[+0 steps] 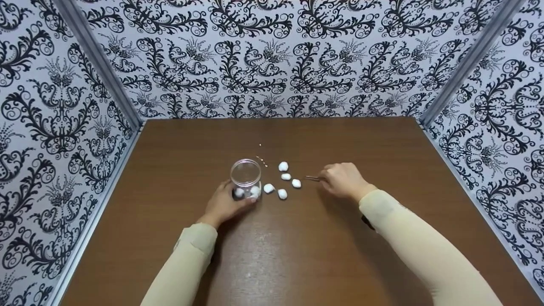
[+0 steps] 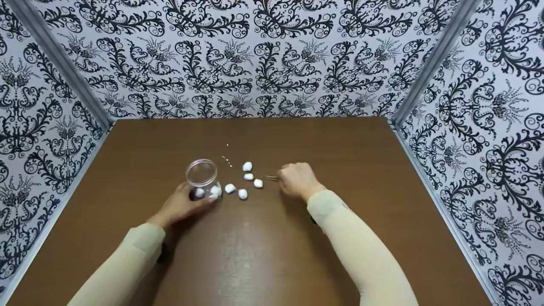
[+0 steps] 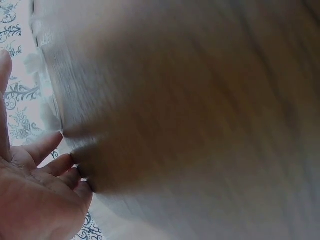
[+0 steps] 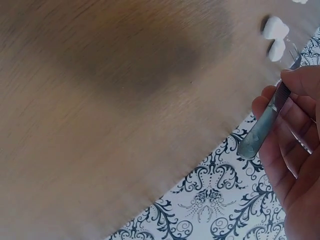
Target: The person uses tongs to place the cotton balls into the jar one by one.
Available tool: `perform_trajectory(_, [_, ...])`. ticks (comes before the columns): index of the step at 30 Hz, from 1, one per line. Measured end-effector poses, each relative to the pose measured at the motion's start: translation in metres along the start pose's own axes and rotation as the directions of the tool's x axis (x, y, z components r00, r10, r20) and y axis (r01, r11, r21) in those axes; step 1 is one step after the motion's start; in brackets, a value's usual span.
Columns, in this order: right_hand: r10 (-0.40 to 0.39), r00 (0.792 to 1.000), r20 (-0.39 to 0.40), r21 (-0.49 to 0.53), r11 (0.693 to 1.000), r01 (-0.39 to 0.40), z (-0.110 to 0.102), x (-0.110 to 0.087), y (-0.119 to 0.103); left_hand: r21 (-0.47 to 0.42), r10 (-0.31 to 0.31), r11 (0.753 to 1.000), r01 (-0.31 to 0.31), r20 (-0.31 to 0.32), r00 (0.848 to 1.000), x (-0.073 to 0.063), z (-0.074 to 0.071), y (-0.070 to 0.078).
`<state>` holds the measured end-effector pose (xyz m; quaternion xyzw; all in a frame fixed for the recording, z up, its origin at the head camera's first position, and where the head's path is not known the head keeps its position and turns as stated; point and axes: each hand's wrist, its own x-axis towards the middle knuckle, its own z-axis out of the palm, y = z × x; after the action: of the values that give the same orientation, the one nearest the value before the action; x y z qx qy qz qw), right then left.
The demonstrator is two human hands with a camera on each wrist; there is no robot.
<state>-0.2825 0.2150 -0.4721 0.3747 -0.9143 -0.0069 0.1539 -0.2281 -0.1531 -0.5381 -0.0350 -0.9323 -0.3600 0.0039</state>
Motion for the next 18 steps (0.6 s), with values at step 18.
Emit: perform_trajectory(18, [0.026,0.998,0.058,-0.001,1.0,-0.026,0.0056,0.0002,-0.0018,0.005,-0.001,1.0,0.001,-0.002,1.0,-0.0014,-0.0014,0.0037])
